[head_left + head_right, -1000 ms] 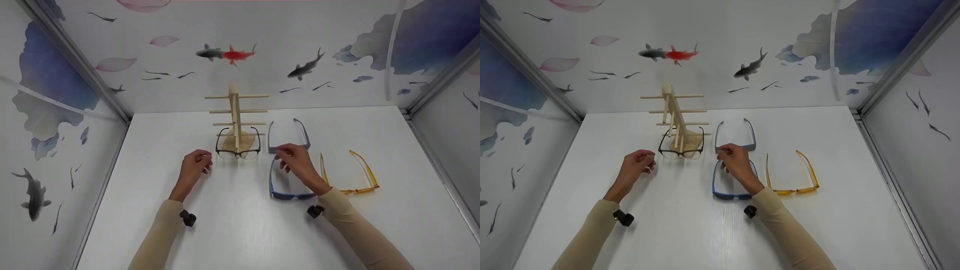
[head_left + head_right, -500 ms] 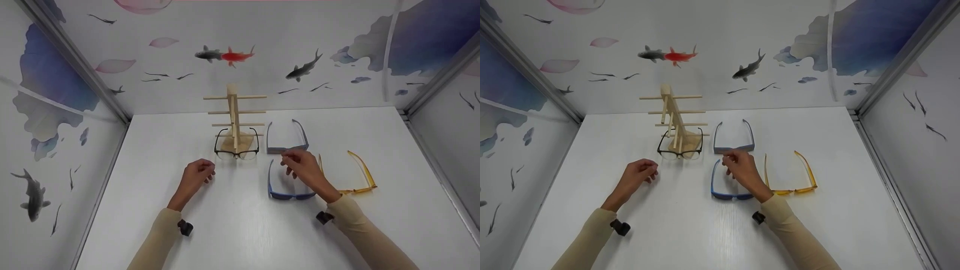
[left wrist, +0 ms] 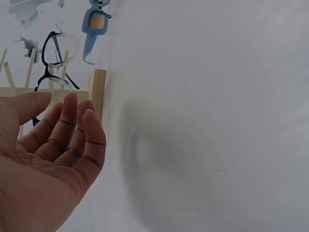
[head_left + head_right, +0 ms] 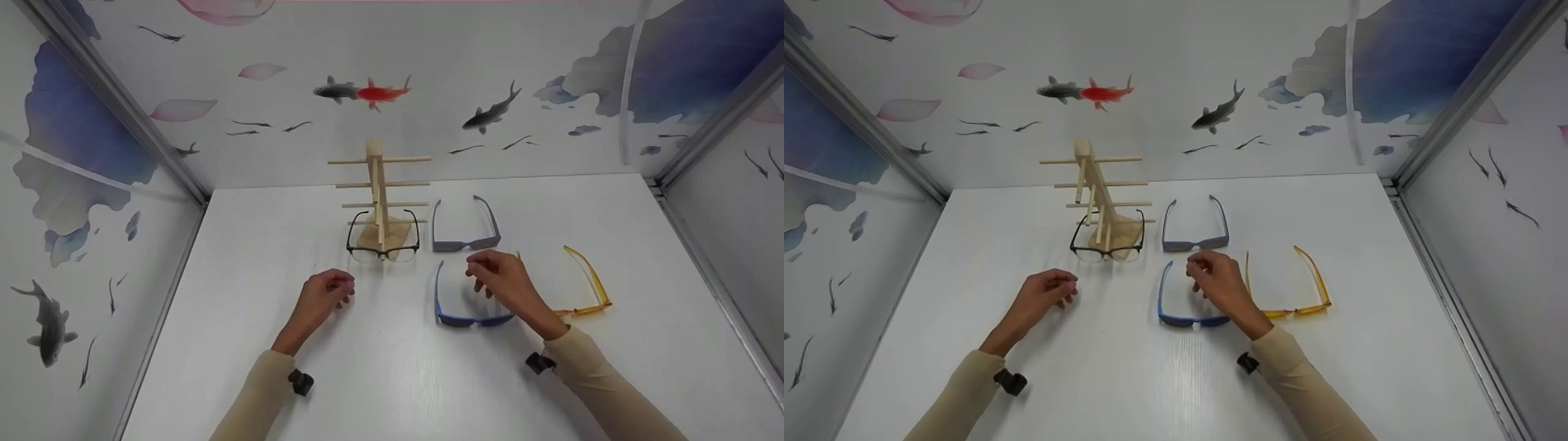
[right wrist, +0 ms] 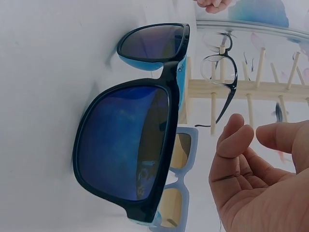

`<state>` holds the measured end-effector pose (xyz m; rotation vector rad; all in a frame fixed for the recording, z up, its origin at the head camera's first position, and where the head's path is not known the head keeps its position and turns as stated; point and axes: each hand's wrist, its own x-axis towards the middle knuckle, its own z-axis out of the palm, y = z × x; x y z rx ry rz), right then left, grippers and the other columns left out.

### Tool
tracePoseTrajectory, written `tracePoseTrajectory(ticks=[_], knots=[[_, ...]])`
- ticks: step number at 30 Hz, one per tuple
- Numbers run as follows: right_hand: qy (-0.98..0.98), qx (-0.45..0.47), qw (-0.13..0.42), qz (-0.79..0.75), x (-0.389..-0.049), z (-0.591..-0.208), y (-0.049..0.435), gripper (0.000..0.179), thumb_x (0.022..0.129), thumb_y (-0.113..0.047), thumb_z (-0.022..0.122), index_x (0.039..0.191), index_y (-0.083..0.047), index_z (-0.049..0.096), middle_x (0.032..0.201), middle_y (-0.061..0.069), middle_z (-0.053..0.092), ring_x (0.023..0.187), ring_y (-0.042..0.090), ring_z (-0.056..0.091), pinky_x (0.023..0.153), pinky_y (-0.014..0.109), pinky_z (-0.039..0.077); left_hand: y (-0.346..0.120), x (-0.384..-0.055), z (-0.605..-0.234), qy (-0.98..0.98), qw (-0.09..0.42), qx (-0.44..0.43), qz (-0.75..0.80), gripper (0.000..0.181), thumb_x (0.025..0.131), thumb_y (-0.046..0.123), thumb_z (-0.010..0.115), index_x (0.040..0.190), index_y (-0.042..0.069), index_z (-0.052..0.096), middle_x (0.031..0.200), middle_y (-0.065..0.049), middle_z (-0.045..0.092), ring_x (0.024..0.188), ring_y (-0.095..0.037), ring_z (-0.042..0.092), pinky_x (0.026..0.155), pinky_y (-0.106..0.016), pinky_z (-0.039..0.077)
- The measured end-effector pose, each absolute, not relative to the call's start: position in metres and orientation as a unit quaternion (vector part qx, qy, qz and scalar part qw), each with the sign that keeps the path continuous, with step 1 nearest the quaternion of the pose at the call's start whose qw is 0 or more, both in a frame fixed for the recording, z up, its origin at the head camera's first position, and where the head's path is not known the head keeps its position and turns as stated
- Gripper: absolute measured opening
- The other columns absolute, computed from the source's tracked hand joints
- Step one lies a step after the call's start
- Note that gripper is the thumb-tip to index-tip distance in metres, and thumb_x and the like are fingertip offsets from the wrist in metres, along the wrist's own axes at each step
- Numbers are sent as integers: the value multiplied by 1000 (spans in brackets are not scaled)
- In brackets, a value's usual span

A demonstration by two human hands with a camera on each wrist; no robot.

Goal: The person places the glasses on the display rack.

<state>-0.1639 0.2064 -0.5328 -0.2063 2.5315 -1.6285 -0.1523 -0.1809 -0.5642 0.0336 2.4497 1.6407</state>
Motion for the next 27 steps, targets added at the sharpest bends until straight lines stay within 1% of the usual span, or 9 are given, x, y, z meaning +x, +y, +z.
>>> tracePoseTrajectory(ticks=[2,7,9,11,13,17,24,27], knots=[[838,-65,63,-538,-162,-533,208,20,110,-12,66,122,0,77,106,26,76,75,26,72,60,26,58,-180,-151,-565,828,99,14,551,21,109,10,69,125,-2,74,98,-6,76,86,-20,70,74,-31,60],[839,-60,64,-537,-156,-534,215,23,111,-13,66,125,2,75,109,26,76,83,41,72,63,27,60,-175,-147,-567,829,110,17,548,24,109,13,69,128,0,75,101,-7,77,87,-20,69,77,-34,61],[841,-58,64,-534,-154,-534,217,24,111,-14,66,126,3,75,109,25,76,84,44,72,65,28,61,-173,-146,-568,829,114,21,547,25,109,14,69,129,0,75,102,-8,77,88,-21,70,78,-35,62],[844,-56,65,-530,-152,-534,220,25,111,-15,67,127,3,75,109,24,76,84,42,72,65,28,61,-170,-146,-569,830,118,25,545,25,109,14,70,129,0,75,103,-9,77,88,-22,70,78,-36,62],[846,-55,65,-526,-150,-535,222,26,111,-15,67,127,3,74,110,24,76,83,36,72,66,28,61,-167,-145,-569,830,120,29,544,26,109,15,70,129,0,75,104,-10,77,89,-23,71,78,-35,62],[848,-54,59,-523,-146,-535,227,26,111,-15,67,128,2,74,109,23,76,80,29,71,64,28,60,-161,-142,-569,829,124,40,544,27,109,15,70,130,0,75,104,-10,76,90,-23,71,79,-35,62],[854,-53,51,-516,-138,-537,235,26,111,-15,68,128,3,74,107,21,76,77,27,71,59,27,56,-150,-138,-570,824,135,69,546,29,109,17,70,132,-1,74,106,-9,76,93,-26,72,79,-36,62],[854,-42,55,-515,-134,-537,239,27,111,-15,68,129,3,74,109,20,76,77,25,71,60,27,56,-147,-137,-570,820,137,78,550,28,110,17,70,131,-1,74,106,-9,76,93,-26,72,78,-36,62]])
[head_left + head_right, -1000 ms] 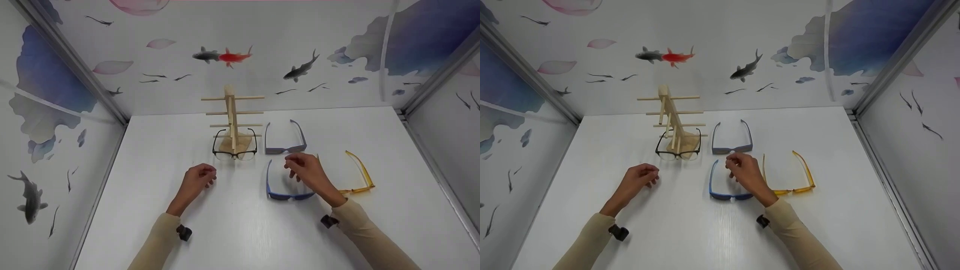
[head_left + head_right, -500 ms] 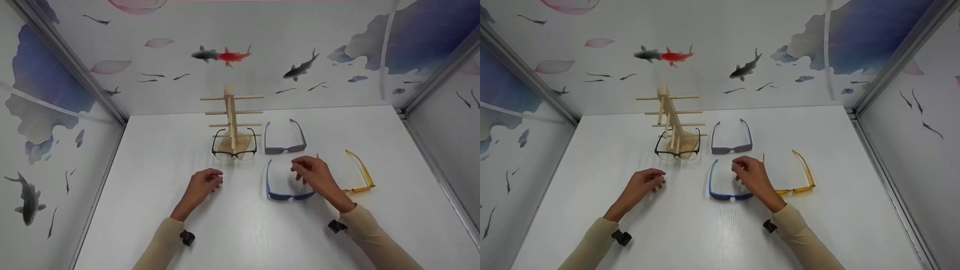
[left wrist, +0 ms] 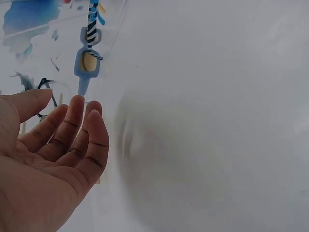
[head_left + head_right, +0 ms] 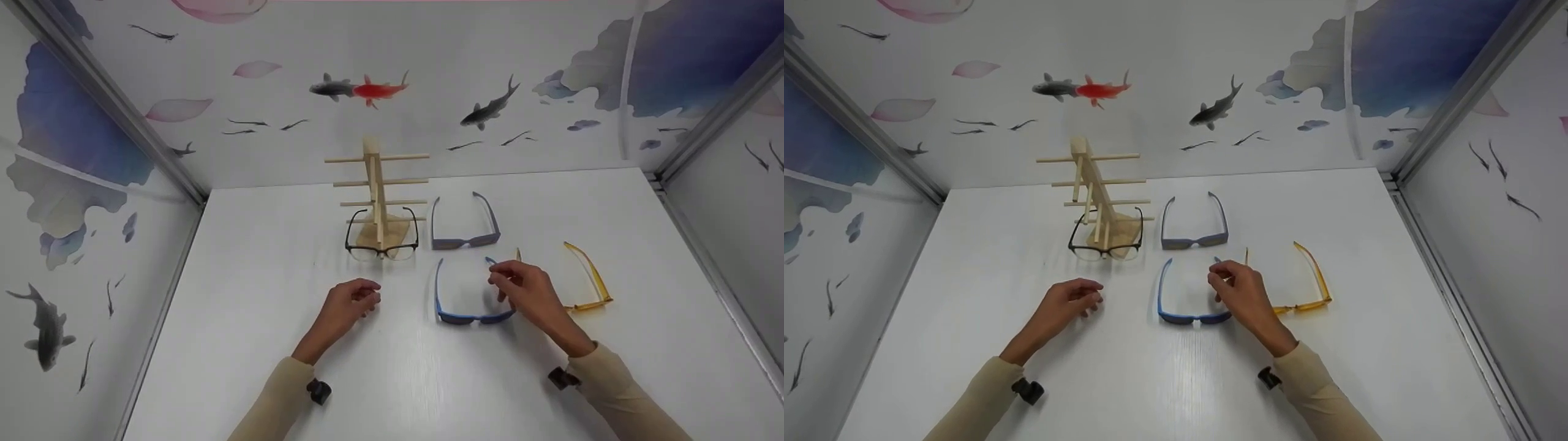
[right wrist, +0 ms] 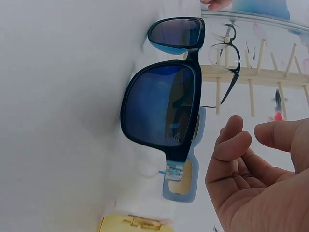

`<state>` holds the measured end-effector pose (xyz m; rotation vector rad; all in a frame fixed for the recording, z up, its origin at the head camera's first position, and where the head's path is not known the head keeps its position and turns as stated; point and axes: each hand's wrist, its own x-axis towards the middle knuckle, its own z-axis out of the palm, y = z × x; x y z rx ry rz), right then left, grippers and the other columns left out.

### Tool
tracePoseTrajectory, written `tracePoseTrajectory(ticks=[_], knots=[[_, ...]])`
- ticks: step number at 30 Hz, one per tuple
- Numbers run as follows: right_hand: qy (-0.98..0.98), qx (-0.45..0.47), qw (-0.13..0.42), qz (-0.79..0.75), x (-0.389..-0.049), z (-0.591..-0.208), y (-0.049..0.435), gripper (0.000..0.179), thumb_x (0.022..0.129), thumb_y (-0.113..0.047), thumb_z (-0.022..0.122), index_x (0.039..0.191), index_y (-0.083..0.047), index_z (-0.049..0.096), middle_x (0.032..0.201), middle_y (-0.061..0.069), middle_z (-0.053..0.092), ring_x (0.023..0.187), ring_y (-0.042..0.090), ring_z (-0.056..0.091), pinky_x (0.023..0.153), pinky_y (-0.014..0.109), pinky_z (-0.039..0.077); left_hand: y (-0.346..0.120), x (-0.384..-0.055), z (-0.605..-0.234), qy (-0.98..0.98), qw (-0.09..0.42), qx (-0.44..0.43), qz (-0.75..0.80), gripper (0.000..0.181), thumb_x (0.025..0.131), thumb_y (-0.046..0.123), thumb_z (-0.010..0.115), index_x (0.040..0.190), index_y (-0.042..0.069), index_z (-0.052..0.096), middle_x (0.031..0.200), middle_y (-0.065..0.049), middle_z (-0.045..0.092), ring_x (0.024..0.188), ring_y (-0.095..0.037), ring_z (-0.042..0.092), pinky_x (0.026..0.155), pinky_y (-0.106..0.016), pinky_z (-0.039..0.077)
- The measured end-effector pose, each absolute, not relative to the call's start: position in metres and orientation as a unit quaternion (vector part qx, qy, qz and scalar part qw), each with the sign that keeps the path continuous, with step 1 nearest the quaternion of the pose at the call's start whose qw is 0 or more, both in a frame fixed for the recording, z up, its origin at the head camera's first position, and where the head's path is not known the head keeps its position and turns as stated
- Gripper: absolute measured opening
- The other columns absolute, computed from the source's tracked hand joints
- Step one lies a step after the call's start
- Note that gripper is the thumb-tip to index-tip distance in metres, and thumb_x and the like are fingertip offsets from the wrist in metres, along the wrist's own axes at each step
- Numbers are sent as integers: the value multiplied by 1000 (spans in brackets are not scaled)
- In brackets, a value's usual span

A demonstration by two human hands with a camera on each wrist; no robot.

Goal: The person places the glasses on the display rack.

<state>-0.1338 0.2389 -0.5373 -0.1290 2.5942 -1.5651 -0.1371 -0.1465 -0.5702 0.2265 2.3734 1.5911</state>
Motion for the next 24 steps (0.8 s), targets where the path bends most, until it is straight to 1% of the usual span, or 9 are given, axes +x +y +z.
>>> tracePoseTrajectory(ticks=[4,9,12,15,18,24], knots=[[856,-31,60,-512,-129,-536,245,28,111,-17,68,130,3,73,110,21,75,79,23,70,63,28,58,-143,-135,-570,815,135,89,556,28,109,15,70,130,-2,74,106,-13,77,93,-28,73,77,-37,62],[864,-17,64,-499,-125,-536,253,30,111,-19,68,131,2,72,113,21,75,80,24,69,63,26,56,-136,-135,-572,810,141,92,562,29,109,16,70,130,-3,74,106,-12,77,93,-30,73,76,-37,62],[868,-3,70,-492,-121,-538,258,31,111,-20,68,133,1,72,116,21,73,81,25,69,64,27,57,-130,-135,-572,807,144,97,565,29,109,16,70,130,-3,74,106,-14,76,93,-31,73,75,-35,61],[869,8,72,-489,-118,-541,264,31,111,-21,68,134,1,72,116,20,73,81,27,69,61,27,56,-124,-135,-572,805,146,102,566,29,109,16,70,130,-3,74,106,-15,77,92,-30,73,74,-32,60],[869,14,71,-489,-116,-543,267,31,111,-20,68,133,1,72,116,20,73,79,26,69,59,27,55,-119,-135,-573,803,151,104,567,29,109,17,70,130,-3,74,106,-14,77,91,-26,72,74,-30,59],[870,20,74,-488,-111,-546,272,31,111,-19,68,135,0,71,118,19,72,76,23,69,59,27,55,-110,-134,-575,804,161,95,564,29,109,19,71,130,-1,74,105,-11,77,91,-25,72,76,-35,60]])
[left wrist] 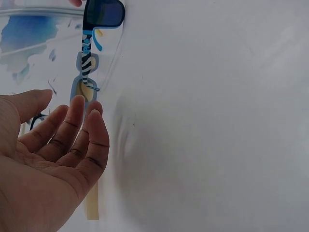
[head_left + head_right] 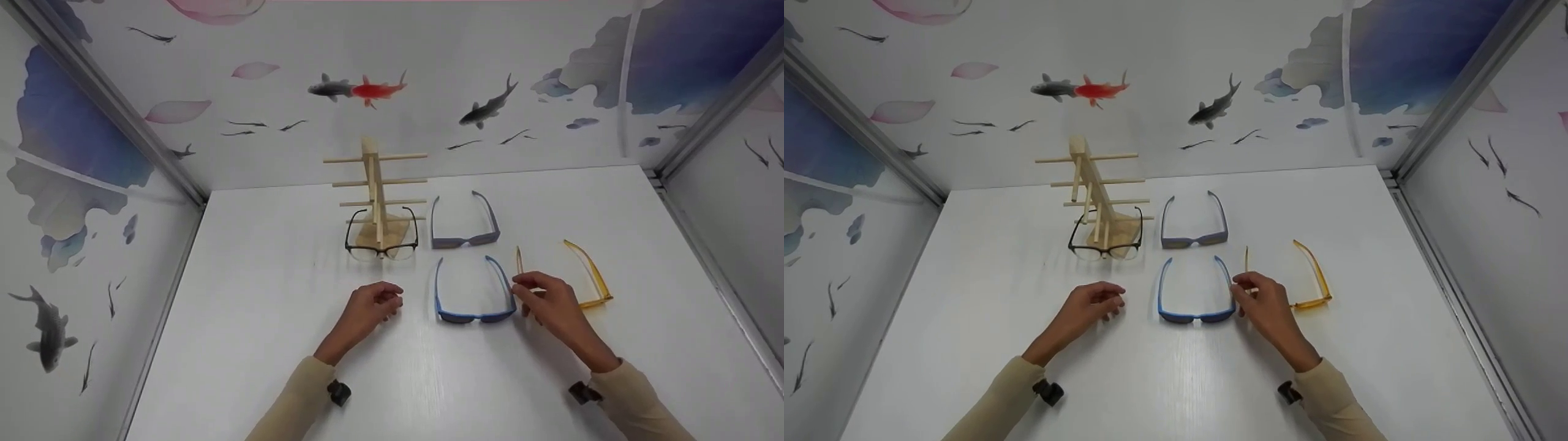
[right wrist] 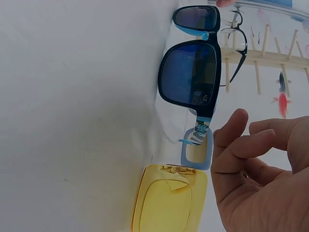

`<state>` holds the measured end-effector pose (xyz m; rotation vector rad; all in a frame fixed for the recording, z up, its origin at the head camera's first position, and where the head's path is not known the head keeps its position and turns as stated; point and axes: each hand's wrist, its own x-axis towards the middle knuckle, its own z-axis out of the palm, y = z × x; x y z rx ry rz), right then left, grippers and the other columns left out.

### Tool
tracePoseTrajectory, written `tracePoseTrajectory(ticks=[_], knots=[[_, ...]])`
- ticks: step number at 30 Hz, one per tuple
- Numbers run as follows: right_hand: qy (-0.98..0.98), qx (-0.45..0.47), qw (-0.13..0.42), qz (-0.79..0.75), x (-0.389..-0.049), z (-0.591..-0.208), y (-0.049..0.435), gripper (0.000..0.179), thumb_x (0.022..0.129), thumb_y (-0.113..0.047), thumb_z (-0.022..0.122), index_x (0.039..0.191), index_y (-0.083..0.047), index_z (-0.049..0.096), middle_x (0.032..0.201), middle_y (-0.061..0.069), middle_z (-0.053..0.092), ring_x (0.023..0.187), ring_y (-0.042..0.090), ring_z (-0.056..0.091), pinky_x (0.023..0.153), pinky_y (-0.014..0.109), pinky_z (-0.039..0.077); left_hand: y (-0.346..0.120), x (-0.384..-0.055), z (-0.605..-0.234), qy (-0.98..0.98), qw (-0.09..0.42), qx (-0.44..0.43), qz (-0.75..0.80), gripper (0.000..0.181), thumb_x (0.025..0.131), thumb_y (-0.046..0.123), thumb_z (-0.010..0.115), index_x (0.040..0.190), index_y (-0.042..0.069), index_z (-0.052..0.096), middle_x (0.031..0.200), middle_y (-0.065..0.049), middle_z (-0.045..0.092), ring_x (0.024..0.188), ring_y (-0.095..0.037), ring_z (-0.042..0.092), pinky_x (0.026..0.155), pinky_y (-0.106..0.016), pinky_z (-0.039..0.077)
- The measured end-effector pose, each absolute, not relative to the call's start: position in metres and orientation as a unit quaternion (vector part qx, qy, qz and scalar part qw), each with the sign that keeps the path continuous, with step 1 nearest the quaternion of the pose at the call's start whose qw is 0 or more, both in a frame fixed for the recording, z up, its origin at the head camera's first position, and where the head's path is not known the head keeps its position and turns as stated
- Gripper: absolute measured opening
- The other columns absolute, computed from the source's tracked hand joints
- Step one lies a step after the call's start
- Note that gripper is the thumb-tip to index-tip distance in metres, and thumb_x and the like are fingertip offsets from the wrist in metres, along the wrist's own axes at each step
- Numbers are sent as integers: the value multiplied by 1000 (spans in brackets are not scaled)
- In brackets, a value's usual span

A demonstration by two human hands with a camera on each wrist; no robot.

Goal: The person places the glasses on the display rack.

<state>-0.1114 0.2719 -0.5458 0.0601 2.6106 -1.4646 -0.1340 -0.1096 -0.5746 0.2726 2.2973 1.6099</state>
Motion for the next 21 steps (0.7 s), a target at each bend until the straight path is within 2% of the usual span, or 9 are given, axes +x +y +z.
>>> tracePoseTrajectory(ticks=[10,16,21], knots=[[876,-1,73,-476,-108,-550,277,32,110,-17,69,137,0,70,123,20,72,75,21,71,58,27,56,-95,-132,-578,805,170,97,561,27,109,17,71,129,1,75,102,-7,76,85,-18,69,71,-29,57],[878,2,81,-471,-108,-549,275,32,110,-13,69,138,2,68,124,21,71,74,21,71,54,27,54,-86,-131,-579,799,172,109,566,28,109,18,71,130,0,75,102,-8,77,87,-22,71,71,-30,58],[880,4,95,-465,-108,-548,271,35,109,-10,68,140,5,65,125,24,71,71,22,71,53,29,57,-80,-132,-580,794,183,103,571,28,108,19,72,130,1,75,102,-8,77,87,-20,71,73,-33,60]])
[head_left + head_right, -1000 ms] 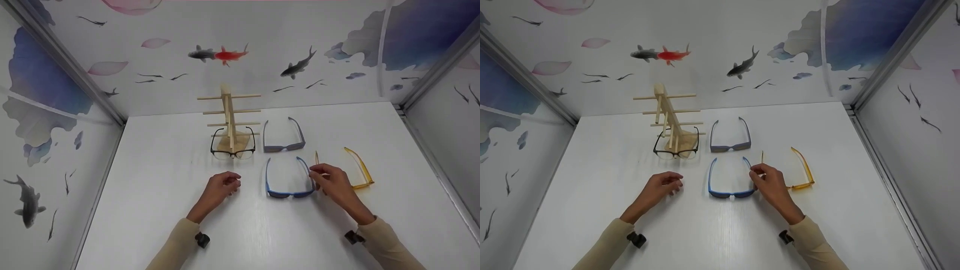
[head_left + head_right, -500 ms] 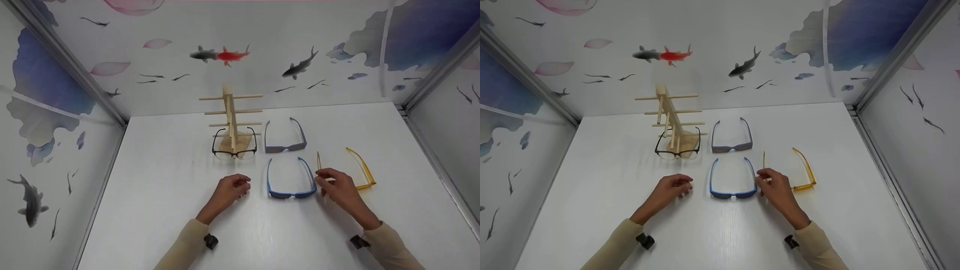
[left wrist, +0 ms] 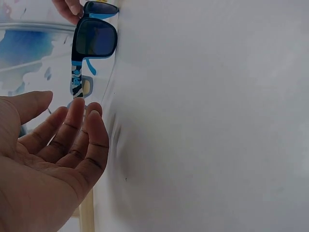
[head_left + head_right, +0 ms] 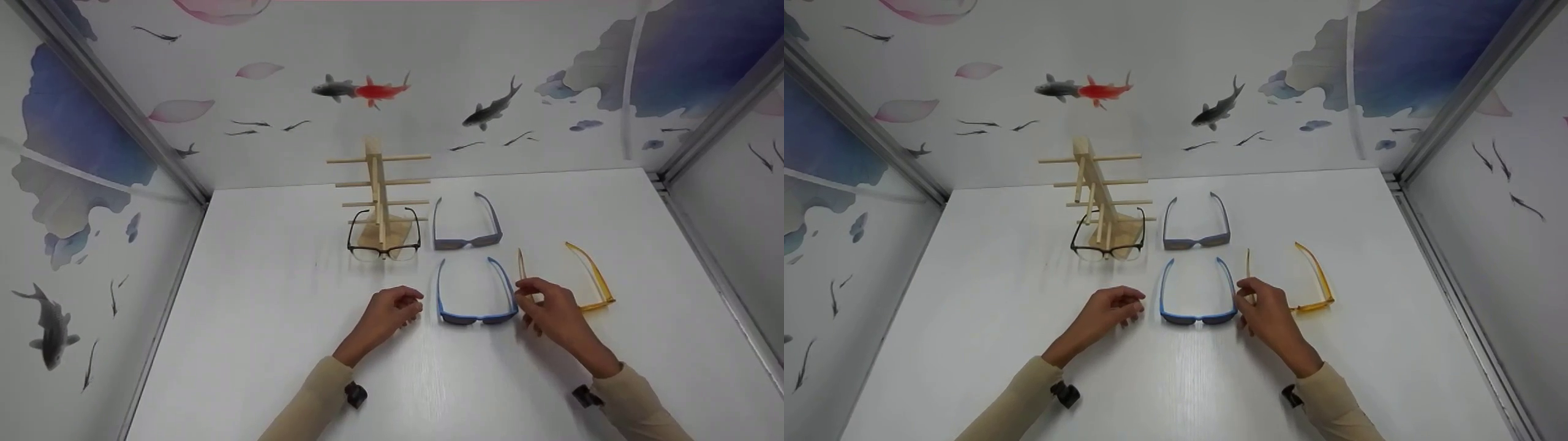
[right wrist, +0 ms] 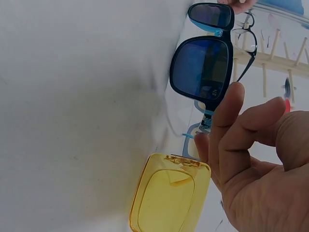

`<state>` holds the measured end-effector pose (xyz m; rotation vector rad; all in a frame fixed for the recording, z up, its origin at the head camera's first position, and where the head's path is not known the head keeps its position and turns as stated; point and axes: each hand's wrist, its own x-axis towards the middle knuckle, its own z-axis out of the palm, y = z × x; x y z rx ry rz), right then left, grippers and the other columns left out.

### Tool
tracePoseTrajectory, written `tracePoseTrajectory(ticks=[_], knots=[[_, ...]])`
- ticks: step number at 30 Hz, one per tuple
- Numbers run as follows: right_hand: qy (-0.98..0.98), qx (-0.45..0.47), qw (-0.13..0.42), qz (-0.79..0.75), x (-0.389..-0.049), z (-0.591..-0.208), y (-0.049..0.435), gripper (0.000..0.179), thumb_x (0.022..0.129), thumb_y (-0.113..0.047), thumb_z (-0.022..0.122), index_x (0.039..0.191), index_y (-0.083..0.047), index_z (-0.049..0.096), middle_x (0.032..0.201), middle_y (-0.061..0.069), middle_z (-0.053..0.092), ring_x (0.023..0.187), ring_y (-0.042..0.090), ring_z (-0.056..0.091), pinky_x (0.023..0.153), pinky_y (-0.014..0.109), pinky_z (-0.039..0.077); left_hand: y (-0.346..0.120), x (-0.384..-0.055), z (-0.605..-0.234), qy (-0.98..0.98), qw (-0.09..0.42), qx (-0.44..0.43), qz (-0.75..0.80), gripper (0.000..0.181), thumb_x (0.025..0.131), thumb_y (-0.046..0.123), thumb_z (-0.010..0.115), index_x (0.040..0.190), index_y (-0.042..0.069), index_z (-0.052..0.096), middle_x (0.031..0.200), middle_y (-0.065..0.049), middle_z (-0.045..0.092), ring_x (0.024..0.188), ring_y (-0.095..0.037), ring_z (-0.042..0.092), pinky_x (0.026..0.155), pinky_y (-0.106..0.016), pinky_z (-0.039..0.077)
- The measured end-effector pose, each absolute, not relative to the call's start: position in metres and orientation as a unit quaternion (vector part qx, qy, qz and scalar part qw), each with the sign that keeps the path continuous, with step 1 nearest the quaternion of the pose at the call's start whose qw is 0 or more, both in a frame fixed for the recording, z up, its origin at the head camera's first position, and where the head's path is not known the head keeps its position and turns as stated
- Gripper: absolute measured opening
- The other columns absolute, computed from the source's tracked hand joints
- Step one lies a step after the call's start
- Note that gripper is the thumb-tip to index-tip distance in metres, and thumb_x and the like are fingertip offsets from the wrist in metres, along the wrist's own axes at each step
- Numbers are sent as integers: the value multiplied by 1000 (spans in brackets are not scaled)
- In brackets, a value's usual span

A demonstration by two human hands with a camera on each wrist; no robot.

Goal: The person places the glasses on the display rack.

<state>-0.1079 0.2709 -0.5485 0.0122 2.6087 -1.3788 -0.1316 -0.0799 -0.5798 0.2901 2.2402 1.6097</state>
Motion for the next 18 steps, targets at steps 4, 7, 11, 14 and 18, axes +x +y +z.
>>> tracePoseTrajectory(ticks=[4,7,11,14,18], knots=[[879,11,96,-466,-108,-550,269,35,108,-7,67,140,6,64,126,26,71,69,22,71,54,30,59,-75,-133,-581,792,189,100,572,28,108,19,72,131,2,75,103,-5,76,87,-19,71,74,-33,60],[879,9,96,-467,-107,-553,267,37,107,-6,66,141,8,64,127,27,71,69,22,72,55,31,60,-71,-132,-582,788,194,102,575,30,108,19,72,133,3,74,105,-3,77,89,-20,72,74,-31,60],[882,-3,99,-461,-106,-555,266,40,107,-4,66,144,10,61,127,28,71,70,21,72,55,31,61,-66,-131,-583,782,194,108,583,33,109,18,71,138,2,72,106,-2,77,92,-21,74,72,-29,59],[882,-8,103,-459,-105,-556,265,41,107,-3,66,146,10,60,127,28,71,70,22,73,55,30,61,-63,-131,-584,777,189,113,590,34,109,16,71,140,3,71,107,-2,77,92,-20,74,72,-28,59],[883,-8,106,-457,-104,-558,265,42,108,-4,66,148,9,59,124,28,72,70,21,73,55,30,60,-58,-130,-585,774,186,115,594,34,109,17,71,141,4,71,108,-2,78,91,-20,73,72,-28,59]])
